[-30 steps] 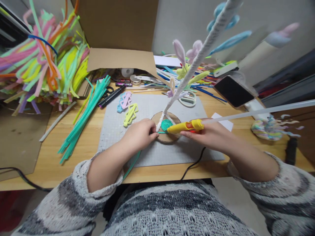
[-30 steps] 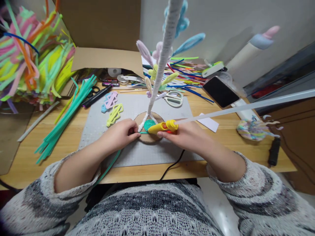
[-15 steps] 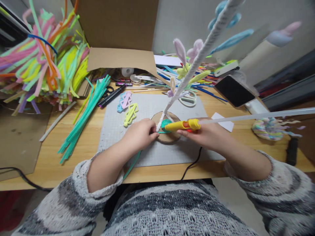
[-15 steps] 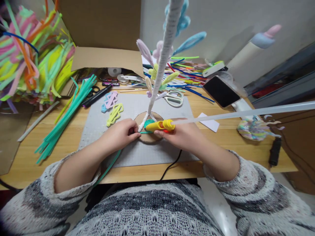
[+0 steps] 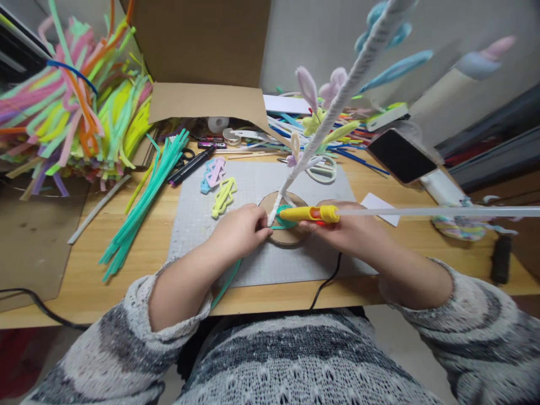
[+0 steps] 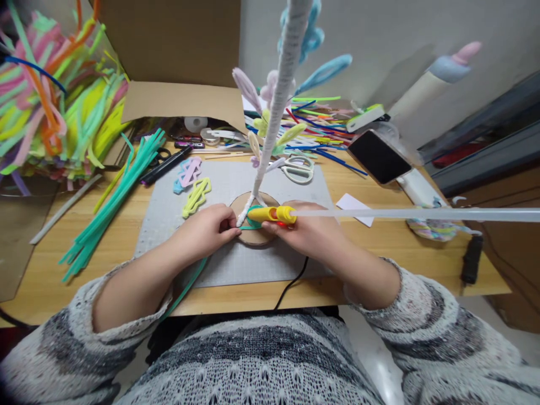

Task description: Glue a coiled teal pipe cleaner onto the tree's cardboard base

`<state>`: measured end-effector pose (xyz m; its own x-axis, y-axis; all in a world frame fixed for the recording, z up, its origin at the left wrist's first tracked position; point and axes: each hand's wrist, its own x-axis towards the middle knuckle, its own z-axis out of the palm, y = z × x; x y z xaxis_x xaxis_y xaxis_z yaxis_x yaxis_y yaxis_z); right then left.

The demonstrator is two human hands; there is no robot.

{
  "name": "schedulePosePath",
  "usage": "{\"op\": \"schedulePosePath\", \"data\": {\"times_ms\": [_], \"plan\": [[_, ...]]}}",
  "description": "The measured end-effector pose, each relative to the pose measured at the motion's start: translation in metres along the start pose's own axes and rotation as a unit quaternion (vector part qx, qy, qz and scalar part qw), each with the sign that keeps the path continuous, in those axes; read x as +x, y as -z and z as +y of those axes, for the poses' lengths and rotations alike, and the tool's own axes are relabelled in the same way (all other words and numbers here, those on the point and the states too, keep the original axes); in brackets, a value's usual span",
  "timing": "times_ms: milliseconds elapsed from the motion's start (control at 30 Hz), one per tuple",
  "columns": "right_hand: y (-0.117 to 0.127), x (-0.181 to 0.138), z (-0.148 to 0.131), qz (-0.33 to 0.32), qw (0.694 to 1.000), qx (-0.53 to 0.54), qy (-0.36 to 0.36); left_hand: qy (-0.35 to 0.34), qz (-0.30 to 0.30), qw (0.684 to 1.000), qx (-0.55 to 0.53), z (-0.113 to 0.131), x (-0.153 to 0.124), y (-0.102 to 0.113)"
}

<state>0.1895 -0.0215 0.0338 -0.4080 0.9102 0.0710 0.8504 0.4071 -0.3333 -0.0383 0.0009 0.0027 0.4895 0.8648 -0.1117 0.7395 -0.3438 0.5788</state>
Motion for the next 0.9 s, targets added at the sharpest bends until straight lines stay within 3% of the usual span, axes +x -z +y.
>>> {"op": "schedulePosePath", "data": {"times_ms": [367,667,900], "plan": [[-0.002,-0.001,0.013,0.053,0.993,0.089,-0.062,0.006,-0.005,1.0,-0.004,0.0,-0.001,0.001],[-0.001,-0.004,0.008,0.009,0.996,0.088,-0.033,-0.004,0.003,1.0,-0.003,-0.003,0.0,-0.001],[-0.005,-0.004,0.004,-0.006,0.994,0.071,-0.084,-0.005,0.003,1.0,-0.005,-0.003,0.0,-0.002]]}}
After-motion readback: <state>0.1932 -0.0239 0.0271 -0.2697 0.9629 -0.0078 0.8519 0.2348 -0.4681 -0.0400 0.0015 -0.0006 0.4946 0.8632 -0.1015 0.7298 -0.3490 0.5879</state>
